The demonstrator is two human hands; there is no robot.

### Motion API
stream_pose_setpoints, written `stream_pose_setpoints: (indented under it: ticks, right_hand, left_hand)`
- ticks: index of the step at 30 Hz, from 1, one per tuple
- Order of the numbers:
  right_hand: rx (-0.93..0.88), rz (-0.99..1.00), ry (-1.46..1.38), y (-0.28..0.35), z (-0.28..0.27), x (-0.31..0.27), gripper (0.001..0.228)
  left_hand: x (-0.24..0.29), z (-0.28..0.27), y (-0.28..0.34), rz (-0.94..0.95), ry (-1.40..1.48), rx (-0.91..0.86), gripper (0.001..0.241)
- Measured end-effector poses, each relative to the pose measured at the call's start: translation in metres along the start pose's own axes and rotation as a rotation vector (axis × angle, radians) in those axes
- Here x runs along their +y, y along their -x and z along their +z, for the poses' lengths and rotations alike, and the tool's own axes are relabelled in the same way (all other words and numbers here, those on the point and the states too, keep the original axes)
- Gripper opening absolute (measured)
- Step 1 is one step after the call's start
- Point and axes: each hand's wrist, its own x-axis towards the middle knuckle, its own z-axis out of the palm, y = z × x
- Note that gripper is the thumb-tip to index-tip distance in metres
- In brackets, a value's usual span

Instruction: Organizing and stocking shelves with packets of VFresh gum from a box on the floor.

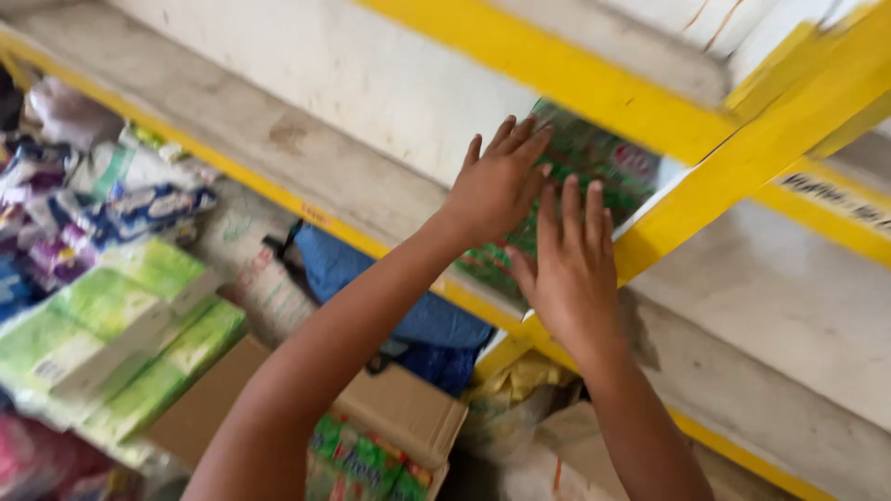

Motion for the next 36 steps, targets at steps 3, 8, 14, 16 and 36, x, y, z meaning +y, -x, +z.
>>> stream_pose_setpoints:
  ticks: [3,8,14,16,36]
  right_hand:
    - [-0.01,-0.137,-0.167,0.065,0.022,-0.047,0.076]
    - [-0.289,-0.031,-0.861,0.196,0.143,-0.116,0.053]
    - [-0.869,0.766,-1.611,0.459,0.426,-0.224,0.047]
    - [-0.983,1.013,-1.587,0.475,0.407,-0.246,0.049]
    - [-1.248,1.454,-1.42,0.496,0.369,-0.259,0.018]
  left_hand:
    - [-0.006,-0.023,0.108,0.011,0.27,0.171,0.046]
    - [-0.076,0.04,0.296,-0.441,0.458,0.104,0.022]
    - [-0.191,0.166,0.574,-0.978,0.243,-0.235,0.046]
    - [-0.195,0.176,0.624,-1.077,0.172,-0.358,0.049]
    - [-0.19,0.191,0.696,-0.578,-0.204,-0.864,0.022]
